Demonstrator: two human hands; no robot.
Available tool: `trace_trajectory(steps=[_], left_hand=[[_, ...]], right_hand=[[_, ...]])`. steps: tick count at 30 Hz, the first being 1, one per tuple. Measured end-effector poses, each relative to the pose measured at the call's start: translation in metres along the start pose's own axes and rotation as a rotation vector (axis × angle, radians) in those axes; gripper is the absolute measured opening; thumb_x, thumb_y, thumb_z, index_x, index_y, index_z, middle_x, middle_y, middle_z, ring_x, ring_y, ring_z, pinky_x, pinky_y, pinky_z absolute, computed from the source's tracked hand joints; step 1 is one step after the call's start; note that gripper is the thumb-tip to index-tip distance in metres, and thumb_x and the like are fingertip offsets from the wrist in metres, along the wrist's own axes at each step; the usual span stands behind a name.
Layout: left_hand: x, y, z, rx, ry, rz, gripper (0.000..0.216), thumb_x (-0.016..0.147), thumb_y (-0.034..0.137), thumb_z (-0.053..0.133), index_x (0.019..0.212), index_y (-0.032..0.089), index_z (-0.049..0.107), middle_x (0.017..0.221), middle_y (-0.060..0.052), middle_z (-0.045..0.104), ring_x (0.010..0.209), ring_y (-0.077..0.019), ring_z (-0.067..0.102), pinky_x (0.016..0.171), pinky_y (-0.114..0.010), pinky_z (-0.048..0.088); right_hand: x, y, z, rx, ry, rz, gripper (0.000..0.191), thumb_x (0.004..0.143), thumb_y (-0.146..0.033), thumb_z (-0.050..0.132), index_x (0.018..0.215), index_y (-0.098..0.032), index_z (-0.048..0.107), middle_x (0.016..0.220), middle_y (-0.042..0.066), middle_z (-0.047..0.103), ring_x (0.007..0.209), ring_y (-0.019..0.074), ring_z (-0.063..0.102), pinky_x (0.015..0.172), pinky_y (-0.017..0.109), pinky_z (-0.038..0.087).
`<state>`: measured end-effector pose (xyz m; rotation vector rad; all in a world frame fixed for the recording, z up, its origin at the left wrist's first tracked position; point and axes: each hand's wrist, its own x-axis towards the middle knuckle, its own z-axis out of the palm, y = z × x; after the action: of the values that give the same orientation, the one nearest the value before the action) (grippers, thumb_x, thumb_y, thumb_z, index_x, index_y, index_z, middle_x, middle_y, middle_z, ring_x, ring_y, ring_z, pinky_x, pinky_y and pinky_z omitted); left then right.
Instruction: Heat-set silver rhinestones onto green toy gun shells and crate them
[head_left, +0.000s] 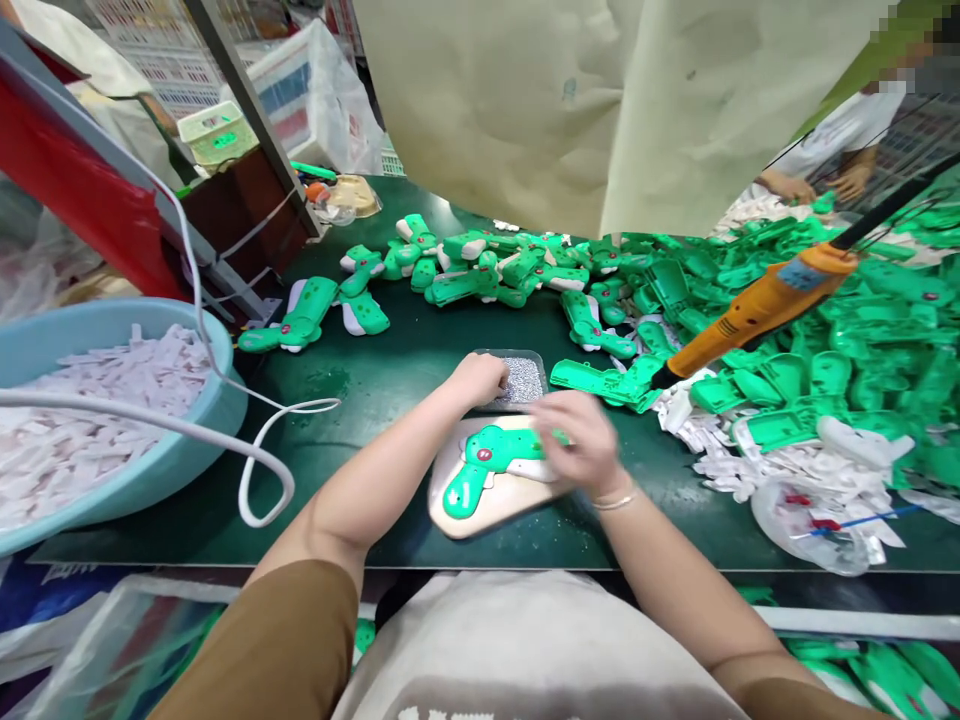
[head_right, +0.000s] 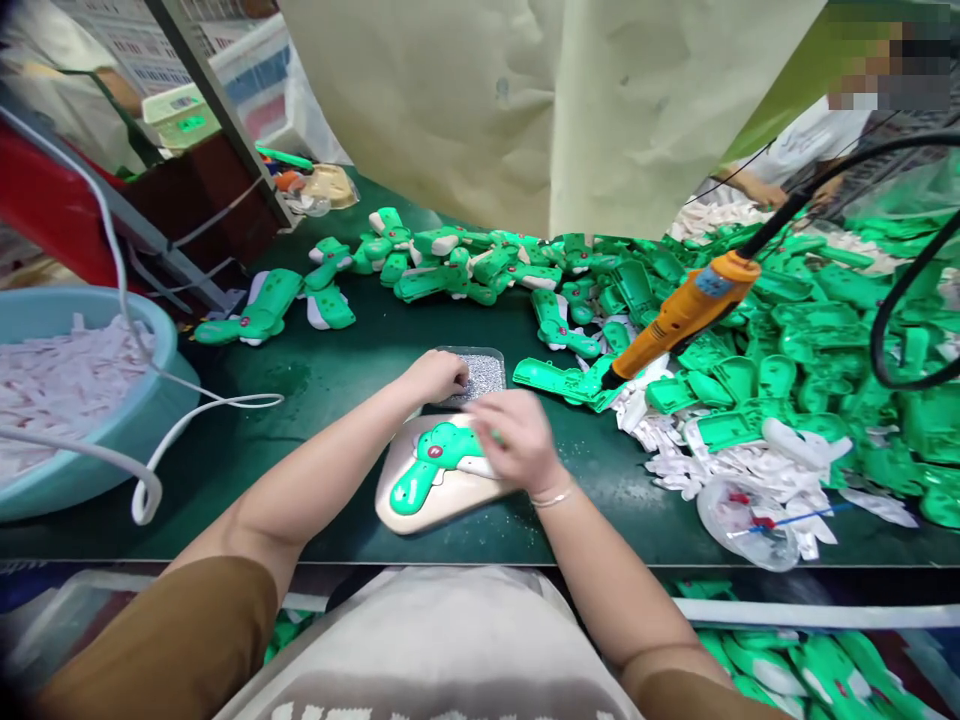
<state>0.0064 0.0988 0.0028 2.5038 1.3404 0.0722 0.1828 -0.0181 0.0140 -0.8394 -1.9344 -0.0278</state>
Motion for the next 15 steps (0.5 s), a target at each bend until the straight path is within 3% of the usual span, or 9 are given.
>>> trace_trajectory(steps=[2,3,4,5,7,9,12,15], left_hand=[[-0.003,-0.004,0.001,-0.008,0.017,0.01,0.009,0.077,0.016,0.071,0.075,0.022,0.078,0.085,-0.006,0.078,0.089,-0.0252,0.07,0.079,-0.031,0.047],[-0.004,-0.006,0.001,-0.013,0.028,0.014,0.012,0.079,0.016,0.068,0.078,0.022,0.078,0.087,-0.006,0.078,0.091,-0.0248,0.069,0.08,-0.031,0.047],[-0.005,-0.007,0.0,-0.017,0.04,0.018,0.014,0.08,0.016,0.066,0.08,0.022,0.079,0.09,-0.006,0.078,0.093,-0.0247,0.069,0.082,-0.032,0.047],[-0.006,-0.007,0.0,-0.02,0.052,0.021,0.017,0.081,0.015,0.064,0.082,0.022,0.079,0.093,-0.007,0.078,0.095,-0.025,0.069,0.083,-0.032,0.047],[-0.006,-0.007,-0.001,-0.027,0.076,0.025,0.019,0.082,0.015,0.062,0.084,0.02,0.08,0.097,-0.009,0.077,0.1,-0.0265,0.068,0.085,-0.033,0.047],[-0.007,-0.006,-0.002,-0.037,0.102,0.022,0.02,0.083,0.015,0.061,0.085,0.019,0.081,0.097,-0.011,0.076,0.101,-0.0273,0.067,0.085,-0.033,0.048],[-0.019,-0.004,-0.004,-0.058,0.141,0.002,0.024,0.085,0.014,0.057,0.088,0.019,0.08,0.095,-0.009,0.077,0.096,-0.0253,0.069,0.083,-0.033,0.05],[-0.049,-0.003,-0.008,-0.196,0.241,-0.032,0.021,0.085,0.018,0.059,0.09,0.021,0.079,0.094,-0.006,0.078,0.09,-0.0223,0.07,0.08,-0.031,0.052]], right_hand=[[0.003,0.02,-0.031,-0.156,0.589,0.116,0.022,0.093,-0.029,0.061,0.115,-0.03,0.064,0.101,0.006,0.063,0.094,0.0235,0.063,0.086,0.043,0.053],[0.006,0.031,-0.044,-0.171,0.765,0.198,0.027,0.091,-0.036,0.064,0.117,-0.03,0.061,0.105,0.006,0.061,0.098,0.0244,0.063,0.089,0.045,0.053],[0.01,0.042,-0.053,-0.115,0.8,0.288,0.034,0.089,-0.044,0.067,0.118,-0.029,0.059,0.108,0.007,0.061,0.101,0.025,0.063,0.092,0.046,0.053],[0.014,0.049,-0.059,-0.007,0.728,0.382,0.04,0.086,-0.051,0.068,0.116,-0.027,0.058,0.109,0.007,0.061,0.1,0.0252,0.065,0.091,0.046,0.054],[0.023,0.055,-0.06,0.265,0.442,0.53,0.043,0.083,-0.058,0.07,0.108,-0.024,0.058,0.1,0.006,0.064,0.086,0.0224,0.069,0.082,0.043,0.058],[0.028,0.046,-0.047,0.479,0.283,0.579,0.04,0.083,-0.058,0.071,0.098,-0.024,0.055,0.086,0.001,0.064,0.065,0.0164,0.067,0.066,0.036,0.059],[0.03,0.023,-0.022,0.681,0.273,0.515,0.05,0.08,-0.072,0.065,0.094,-0.027,0.049,0.072,-0.005,0.056,0.046,0.0102,0.054,0.044,0.026,0.048],[0.027,0.009,-0.005,0.723,0.31,0.51,0.065,0.072,-0.09,0.052,0.089,-0.027,0.047,0.065,-0.006,0.046,0.044,0.0098,0.046,0.038,0.024,0.038]])
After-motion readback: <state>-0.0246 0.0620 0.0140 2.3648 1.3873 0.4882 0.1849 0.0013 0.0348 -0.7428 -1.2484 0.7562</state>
